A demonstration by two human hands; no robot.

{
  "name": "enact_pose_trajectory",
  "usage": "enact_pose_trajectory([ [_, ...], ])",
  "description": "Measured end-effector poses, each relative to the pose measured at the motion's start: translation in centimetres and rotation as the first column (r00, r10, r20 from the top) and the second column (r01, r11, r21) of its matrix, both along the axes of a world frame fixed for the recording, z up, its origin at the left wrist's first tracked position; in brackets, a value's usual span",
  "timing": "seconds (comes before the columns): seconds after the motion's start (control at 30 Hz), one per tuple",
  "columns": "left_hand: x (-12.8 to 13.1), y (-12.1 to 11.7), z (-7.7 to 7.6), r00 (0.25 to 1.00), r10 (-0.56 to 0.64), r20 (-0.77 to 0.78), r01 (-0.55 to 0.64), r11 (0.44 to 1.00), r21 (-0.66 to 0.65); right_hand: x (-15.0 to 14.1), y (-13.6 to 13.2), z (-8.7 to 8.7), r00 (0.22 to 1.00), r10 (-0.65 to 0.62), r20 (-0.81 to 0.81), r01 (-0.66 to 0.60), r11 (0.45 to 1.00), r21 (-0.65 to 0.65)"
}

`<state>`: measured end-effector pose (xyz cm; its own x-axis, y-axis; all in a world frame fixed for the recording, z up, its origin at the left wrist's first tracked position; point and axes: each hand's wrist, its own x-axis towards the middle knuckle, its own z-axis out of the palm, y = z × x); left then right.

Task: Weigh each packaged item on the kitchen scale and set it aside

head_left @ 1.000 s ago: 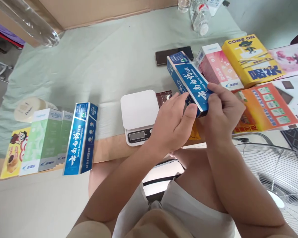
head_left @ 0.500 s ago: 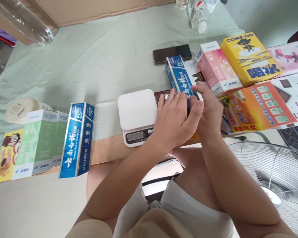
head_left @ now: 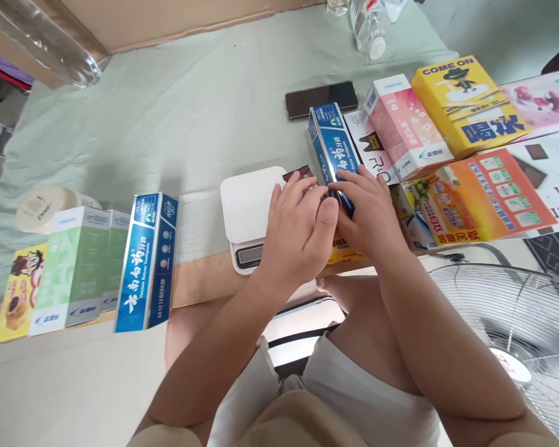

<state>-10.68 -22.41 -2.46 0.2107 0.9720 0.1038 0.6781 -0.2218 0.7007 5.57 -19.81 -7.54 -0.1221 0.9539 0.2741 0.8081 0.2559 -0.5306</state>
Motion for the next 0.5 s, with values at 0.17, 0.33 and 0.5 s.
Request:
enact_pose_trajectory([
  [0.17, -1.1, -0.3, -0.6, 0.997, 0.016, 0.076, -0.019, 0.999, 0.046, 0.0, 0.2, 0.2, 0.999, -0.029, 0.042, 0.029, 0.999, -0.021],
  [0.33, -4.4, -2.3, -0.4, 0.974, 0.12, 0.193, -0.156, 0.971, 0.182, -1.1, 0.3, 0.4, 0.988, -0.127, 0.087, 0.129, 0.991, -0.019],
  [0.5, -9.8, -5.3, 2.0, 0.935, 0.174, 0.311, -0.257, 0.933, 0.25, -3.5, -1.4, 2.3, 0.998, -0.054, -0.034, 0.062, 0.948, 0.313],
])
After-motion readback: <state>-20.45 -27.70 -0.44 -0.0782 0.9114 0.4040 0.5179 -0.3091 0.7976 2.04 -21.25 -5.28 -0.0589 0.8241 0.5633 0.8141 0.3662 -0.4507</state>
